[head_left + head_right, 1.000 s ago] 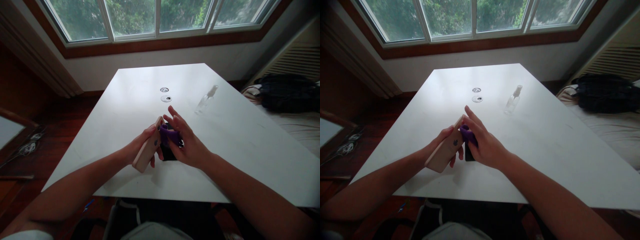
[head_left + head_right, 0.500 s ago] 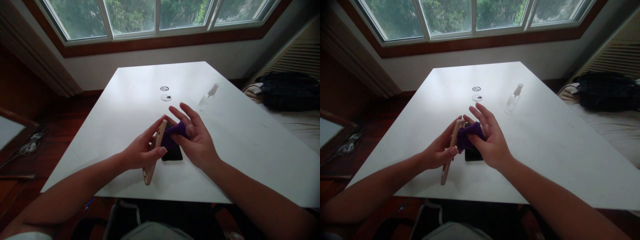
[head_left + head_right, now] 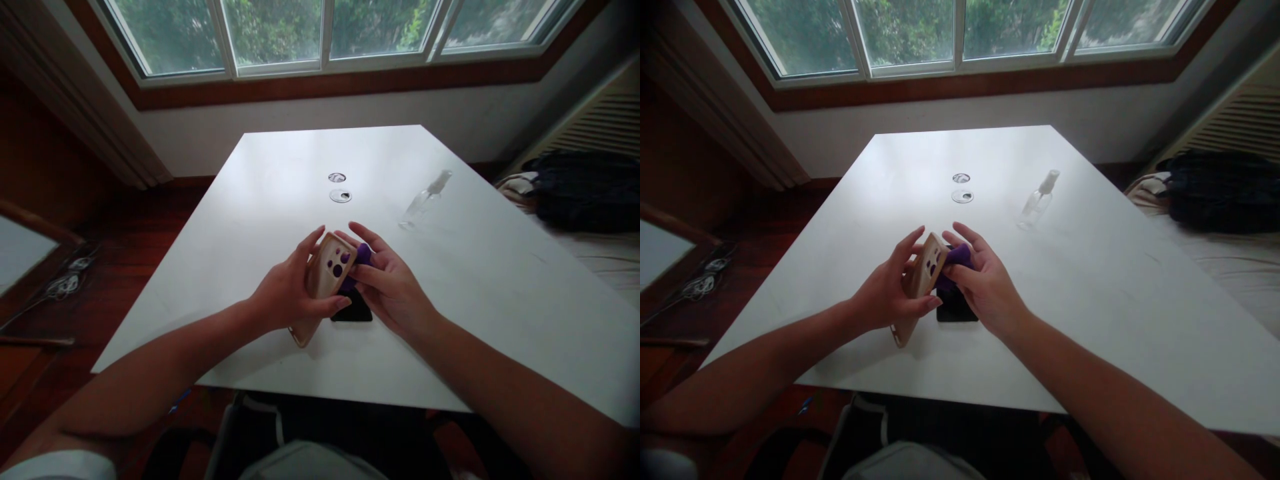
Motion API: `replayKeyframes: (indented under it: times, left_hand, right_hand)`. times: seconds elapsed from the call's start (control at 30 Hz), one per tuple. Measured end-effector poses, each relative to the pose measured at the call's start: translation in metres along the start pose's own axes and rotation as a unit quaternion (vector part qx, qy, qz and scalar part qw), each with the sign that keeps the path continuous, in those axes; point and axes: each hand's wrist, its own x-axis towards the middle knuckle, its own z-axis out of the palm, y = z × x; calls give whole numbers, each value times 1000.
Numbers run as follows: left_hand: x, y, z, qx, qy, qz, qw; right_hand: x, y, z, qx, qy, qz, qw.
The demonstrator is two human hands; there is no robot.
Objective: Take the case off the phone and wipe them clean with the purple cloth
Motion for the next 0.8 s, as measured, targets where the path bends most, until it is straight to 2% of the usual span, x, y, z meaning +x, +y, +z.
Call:
replayKeyframes:
  times: [0.23,0.37,0.47,0.63,0.8]
  left_hand:
    - [-1,-2,1,49,32,-16,998]
    - [-1,-3,0,47,48,-19,998]
    - [1,-5,0,11,64,-35,997]
    - [5,-12,1,-77,62,-90,991]
    - [4,-14,2,-42,46,-109,992]
  right_hand:
    - [8,9,-4,-65,6,-13,998]
    - [11,10,-5,-82,9,12,997]
    - [12,6,-6,-101,38,9,994]
    - [17,-1,-12,-109,123,-81,983]
    - [23,-5,-22,-134,187,-167,959]
